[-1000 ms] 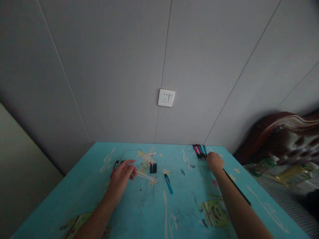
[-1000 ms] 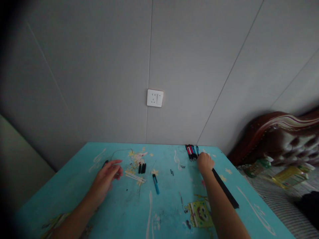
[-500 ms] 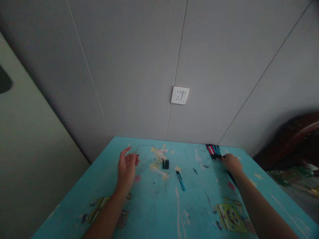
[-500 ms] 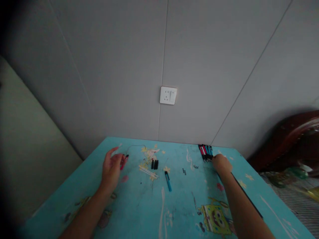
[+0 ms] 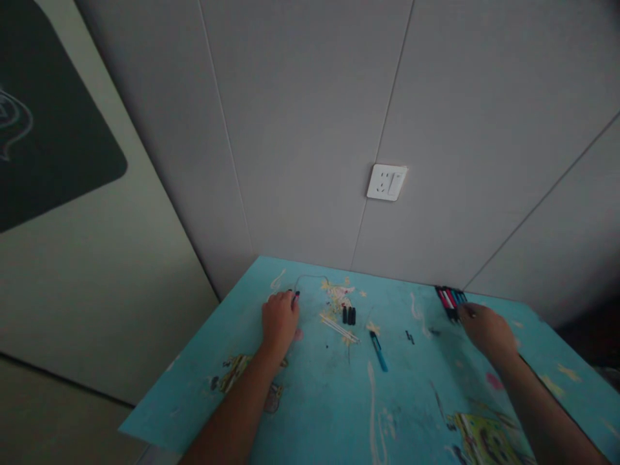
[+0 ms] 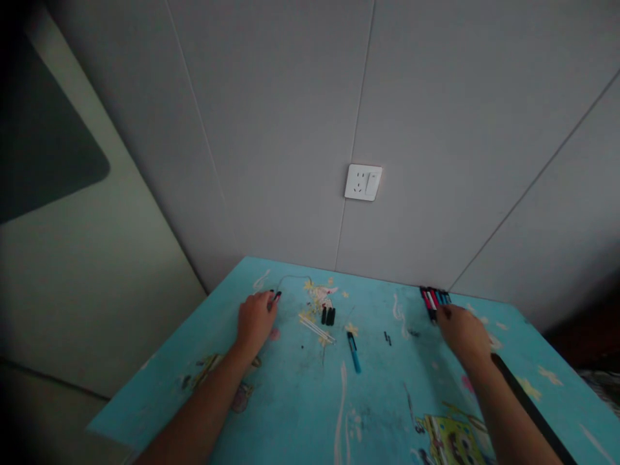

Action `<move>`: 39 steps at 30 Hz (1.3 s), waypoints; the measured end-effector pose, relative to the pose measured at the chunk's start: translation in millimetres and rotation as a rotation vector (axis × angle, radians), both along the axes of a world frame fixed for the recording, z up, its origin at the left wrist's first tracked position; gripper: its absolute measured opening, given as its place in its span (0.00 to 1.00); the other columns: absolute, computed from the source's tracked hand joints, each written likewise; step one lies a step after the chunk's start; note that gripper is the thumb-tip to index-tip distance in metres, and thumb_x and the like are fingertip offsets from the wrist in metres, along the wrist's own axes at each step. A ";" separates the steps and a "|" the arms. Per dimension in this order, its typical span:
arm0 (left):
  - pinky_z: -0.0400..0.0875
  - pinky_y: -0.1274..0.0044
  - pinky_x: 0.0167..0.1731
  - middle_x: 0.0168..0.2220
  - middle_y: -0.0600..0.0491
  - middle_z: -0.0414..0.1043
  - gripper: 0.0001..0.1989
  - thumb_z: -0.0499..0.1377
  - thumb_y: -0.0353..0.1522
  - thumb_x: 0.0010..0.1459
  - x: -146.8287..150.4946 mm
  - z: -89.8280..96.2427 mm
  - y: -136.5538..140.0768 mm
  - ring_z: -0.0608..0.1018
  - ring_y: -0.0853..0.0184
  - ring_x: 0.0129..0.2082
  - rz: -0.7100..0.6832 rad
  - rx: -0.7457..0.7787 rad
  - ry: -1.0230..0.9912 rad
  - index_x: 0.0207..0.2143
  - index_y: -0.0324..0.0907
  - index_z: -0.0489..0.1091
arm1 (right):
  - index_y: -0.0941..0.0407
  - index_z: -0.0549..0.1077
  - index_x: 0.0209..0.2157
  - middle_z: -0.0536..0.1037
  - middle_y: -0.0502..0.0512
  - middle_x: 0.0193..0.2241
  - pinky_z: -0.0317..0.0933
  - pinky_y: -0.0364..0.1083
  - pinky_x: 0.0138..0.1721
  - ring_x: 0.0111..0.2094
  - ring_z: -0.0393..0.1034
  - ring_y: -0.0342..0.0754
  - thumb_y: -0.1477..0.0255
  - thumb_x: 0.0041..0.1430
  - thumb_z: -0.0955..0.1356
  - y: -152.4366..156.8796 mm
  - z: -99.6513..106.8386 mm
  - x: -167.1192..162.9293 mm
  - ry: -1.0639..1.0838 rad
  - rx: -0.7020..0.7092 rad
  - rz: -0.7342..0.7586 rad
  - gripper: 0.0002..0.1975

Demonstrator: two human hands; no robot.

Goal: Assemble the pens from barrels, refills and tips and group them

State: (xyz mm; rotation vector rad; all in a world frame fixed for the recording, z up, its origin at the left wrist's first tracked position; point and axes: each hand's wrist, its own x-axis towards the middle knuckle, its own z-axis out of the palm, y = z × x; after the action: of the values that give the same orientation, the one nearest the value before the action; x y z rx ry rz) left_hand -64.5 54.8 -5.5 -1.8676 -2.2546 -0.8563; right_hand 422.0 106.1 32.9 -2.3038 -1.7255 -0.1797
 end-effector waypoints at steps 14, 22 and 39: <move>0.64 0.68 0.44 0.39 0.42 0.73 0.13 0.50 0.33 0.64 -1.3 4.1 -1.5 0.74 0.56 0.42 -0.169 -0.032 -0.044 0.41 0.39 0.74 | 0.54 0.75 0.43 0.78 0.58 0.37 0.61 0.53 0.45 0.39 0.71 0.53 0.67 0.66 0.60 -103.0 -12.7 -186.9 0.267 0.236 0.706 0.14; 0.69 0.74 0.44 0.40 0.48 0.72 0.10 0.54 0.32 0.64 54.8 19.0 -33.3 0.74 0.65 0.42 -0.943 0.089 -0.475 0.45 0.42 0.71 | 0.54 0.73 0.47 0.77 0.60 0.38 0.64 0.53 0.44 0.40 0.71 0.54 0.67 0.65 0.62 -112.1 -24.3 -200.1 0.498 0.209 0.804 0.13; 0.66 0.68 0.47 0.39 0.48 0.74 0.09 0.58 0.30 0.61 71.9 8.0 -41.8 0.73 0.63 0.42 -1.009 0.179 -0.395 0.44 0.42 0.70 | 0.52 0.70 0.50 0.75 0.57 0.47 0.62 0.54 0.52 0.49 0.68 0.51 0.75 0.64 0.63 -123.9 -13.0 -206.3 0.705 0.261 0.956 0.14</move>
State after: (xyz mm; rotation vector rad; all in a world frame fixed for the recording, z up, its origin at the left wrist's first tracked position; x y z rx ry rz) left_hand 7.4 13.0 2.6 -2.9225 -1.1461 -1.5647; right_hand 215.7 -17.7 20.0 -0.9706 -1.9807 0.4905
